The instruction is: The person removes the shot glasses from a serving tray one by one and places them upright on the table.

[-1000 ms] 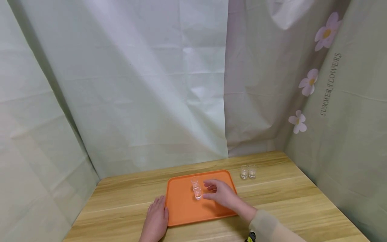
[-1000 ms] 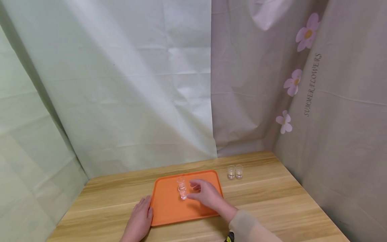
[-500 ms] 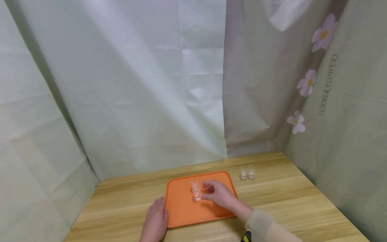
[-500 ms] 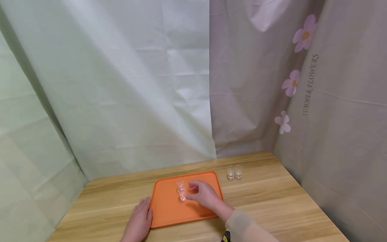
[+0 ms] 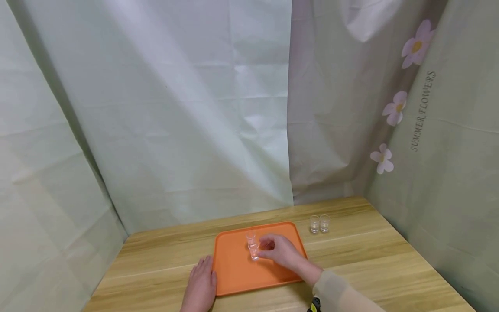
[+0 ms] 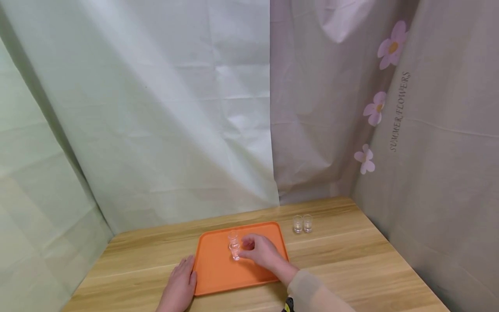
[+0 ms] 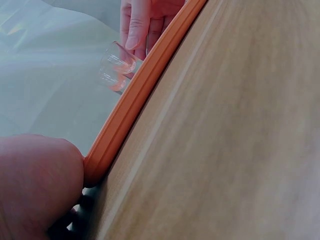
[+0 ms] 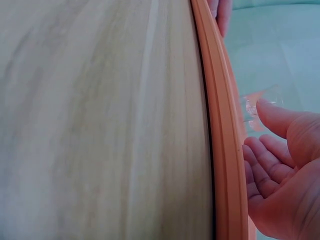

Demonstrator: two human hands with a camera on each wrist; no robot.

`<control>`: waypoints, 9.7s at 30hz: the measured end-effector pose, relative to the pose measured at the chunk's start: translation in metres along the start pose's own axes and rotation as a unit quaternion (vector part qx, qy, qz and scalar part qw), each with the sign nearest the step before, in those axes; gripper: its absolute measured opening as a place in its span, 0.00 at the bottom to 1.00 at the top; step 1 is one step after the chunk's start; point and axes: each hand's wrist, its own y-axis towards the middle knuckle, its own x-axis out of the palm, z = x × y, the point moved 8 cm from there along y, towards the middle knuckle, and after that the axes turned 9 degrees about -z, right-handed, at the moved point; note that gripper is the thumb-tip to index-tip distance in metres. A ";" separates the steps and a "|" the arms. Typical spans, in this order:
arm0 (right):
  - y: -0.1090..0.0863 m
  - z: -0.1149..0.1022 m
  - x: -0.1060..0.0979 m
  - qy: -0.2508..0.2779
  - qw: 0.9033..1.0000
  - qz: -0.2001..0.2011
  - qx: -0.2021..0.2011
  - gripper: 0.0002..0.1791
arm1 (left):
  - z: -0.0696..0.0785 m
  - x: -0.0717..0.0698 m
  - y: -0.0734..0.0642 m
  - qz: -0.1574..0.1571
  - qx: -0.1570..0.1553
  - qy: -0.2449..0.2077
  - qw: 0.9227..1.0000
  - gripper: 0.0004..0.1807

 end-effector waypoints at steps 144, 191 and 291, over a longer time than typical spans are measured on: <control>-0.111 0.063 -0.143 -0.092 0.982 0.125 0.108 0.13 | -0.011 0.008 0.004 0.041 0.035 -0.012 0.998 0.26; -0.067 -0.023 -0.094 -0.126 0.986 0.112 0.014 0.33 | -0.008 0.005 0.001 0.031 0.028 -0.011 0.999 0.27; 0.028 -0.009 0.000 -0.042 0.998 0.014 0.034 0.13 | -0.006 0.004 0.001 0.051 0.026 -0.007 0.998 0.25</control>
